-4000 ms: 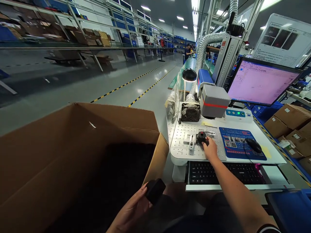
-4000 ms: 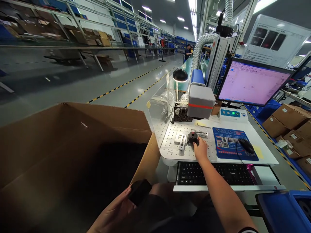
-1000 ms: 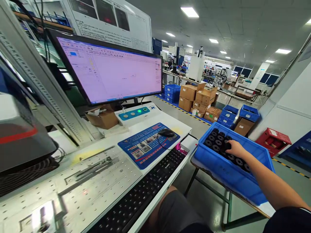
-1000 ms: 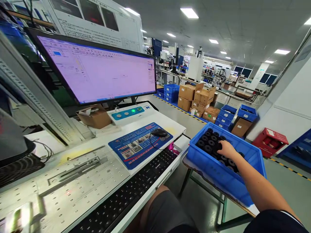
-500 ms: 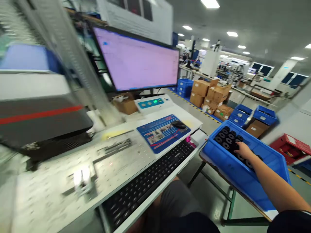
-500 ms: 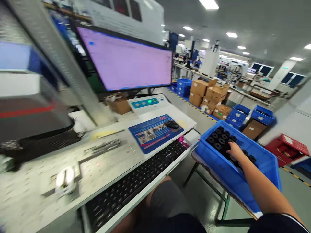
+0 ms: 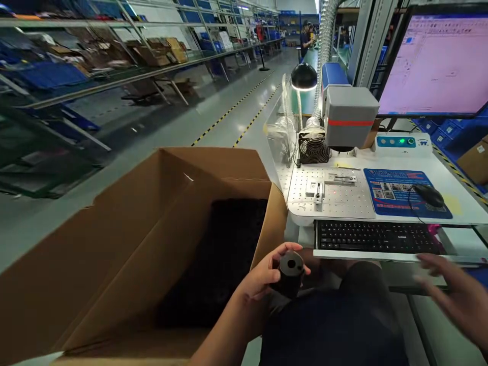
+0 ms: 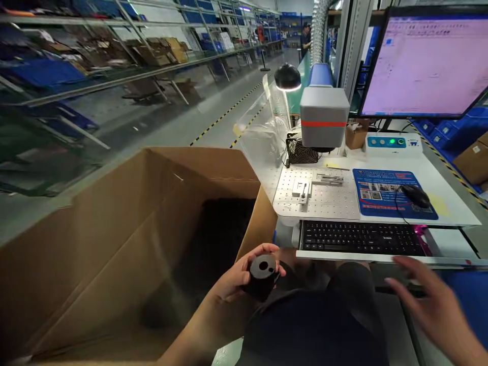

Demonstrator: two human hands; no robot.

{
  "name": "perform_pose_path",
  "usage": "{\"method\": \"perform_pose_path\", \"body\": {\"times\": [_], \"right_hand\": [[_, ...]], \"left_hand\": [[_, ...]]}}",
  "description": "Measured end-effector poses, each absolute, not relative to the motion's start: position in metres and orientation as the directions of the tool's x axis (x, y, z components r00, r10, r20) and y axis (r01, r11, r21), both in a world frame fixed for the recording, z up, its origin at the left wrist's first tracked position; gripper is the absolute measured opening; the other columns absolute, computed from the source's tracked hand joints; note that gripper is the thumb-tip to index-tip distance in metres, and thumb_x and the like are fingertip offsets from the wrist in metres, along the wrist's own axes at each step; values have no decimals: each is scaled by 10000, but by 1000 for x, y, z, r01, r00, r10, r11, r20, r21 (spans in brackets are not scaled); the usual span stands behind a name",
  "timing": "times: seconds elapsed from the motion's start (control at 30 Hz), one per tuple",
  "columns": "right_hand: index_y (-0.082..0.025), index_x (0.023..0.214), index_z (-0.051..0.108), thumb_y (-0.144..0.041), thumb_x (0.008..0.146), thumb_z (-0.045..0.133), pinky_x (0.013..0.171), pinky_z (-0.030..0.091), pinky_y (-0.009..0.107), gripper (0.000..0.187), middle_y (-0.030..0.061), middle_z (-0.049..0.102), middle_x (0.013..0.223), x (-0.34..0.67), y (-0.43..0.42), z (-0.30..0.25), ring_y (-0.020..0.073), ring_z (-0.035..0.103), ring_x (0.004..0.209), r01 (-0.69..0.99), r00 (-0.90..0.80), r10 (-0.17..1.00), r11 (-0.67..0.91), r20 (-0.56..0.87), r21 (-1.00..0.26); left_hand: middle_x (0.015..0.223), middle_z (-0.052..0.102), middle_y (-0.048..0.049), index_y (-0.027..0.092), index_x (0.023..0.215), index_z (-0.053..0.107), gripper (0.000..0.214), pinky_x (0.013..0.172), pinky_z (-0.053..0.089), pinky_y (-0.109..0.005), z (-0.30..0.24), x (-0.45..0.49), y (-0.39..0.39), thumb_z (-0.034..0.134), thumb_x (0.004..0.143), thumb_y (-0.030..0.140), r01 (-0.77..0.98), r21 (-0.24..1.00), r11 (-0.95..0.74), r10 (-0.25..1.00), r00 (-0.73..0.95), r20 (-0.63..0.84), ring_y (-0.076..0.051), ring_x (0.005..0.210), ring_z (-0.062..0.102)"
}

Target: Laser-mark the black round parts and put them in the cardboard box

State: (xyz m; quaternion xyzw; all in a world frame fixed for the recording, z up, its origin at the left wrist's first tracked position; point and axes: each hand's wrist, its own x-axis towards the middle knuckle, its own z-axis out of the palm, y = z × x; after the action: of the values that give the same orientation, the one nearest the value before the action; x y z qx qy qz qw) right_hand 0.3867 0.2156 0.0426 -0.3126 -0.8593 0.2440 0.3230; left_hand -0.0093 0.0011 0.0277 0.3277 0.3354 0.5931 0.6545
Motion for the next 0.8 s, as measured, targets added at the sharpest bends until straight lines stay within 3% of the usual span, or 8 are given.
{"method": "perform_pose_path", "body": {"times": [0.13, 0.23, 0.33, 0.47, 0.6, 0.7, 0.8], "right_hand": [[-342, 1417, 536, -441, 899, 709, 1088, 502, 464, 555, 74, 596, 1404, 303, 175, 55, 288, 573, 1282, 162, -851, 470, 659, 234, -734], [-322, 1486, 473, -431, 870, 743, 1153, 434, 528, 681, 93, 555, 1455, 255, 142, 55, 307, 508, 1362, 46, -945, 299, 521, 131, -852], [-330, 1420, 554, -421, 839, 772, 1136, 441, 559, 627, 94, 587, 1412, 239, 124, 43, 330, 538, 1325, 59, -976, 219, 337, 17, -940], [-305, 1264, 663, -406, 807, 787, 1059, 497, 538, 484, 78, 676, 1249, 235, 121, 30, 324, 620, 1184, 145, -965, 236, 127, -112, -981], [-252, 1193, 667, -352, 740, 811, 1033, 500, 498, 486, 68, 679, 1220, 224, 124, 39, 300, 625, 1149, 122, -962, 251, 32, -110, -992], [-240, 1164, 641, -284, 703, 812, 992, 507, 441, 494, 51, 689, 1158, 212, 131, 49, 259, 637, 1084, 64, -962, 268, 12, -59, -998], [-240, 1099, 603, -238, 689, 797, 884, 526, 369, 454, 19, 692, 1033, 200, 145, 50, 212, 642, 969, 58, -931, 363, 57, -33, -997]], "left_hand": [[1116, 713, -192, 160, 1423, 446, 874, 877, 529, -411, 30, 20, 5, 882, 720, 442, -582, 806, 107, 988, 152, -21, -353, 1073, 685], [1191, 685, -167, 158, 1441, 479, 954, 919, 504, -385, 21, 39, -2, 942, 638, 385, -636, 753, 171, 981, 182, -69, -297, 1035, 691], [1273, 640, -150, 152, 1444, 513, 997, 880, 503, -316, 7, 52, -10, 965, 584, 372, -722, 659, 209, 978, 156, -140, -234, 1020, 667], [1289, 628, -154, 163, 1425, 543, 961, 891, 517, -350, -4, 60, -14, 955, 591, 405, -768, 598, 231, 971, 141, -195, -248, 1034, 661], [1297, 623, -158, 154, 1400, 561, 902, 904, 510, -310, 5, 58, -9, 946, 622, 401, -777, 595, 205, 976, 115, -185, -253, 1113, 633], [1291, 623, -150, 167, 1405, 553, 791, 940, 501, -324, 21, 52, -5, 874, 744, 461, -752, 632, 188, 980, 97, -176, -248, 1122, 633], [1223, 662, -153, 199, 1428, 525, 638, 948, 503, -398, 36, 42, -11, 736, 889, 467, -682, 699, 216, 975, 113, -191, -264, 1072, 673]]}}
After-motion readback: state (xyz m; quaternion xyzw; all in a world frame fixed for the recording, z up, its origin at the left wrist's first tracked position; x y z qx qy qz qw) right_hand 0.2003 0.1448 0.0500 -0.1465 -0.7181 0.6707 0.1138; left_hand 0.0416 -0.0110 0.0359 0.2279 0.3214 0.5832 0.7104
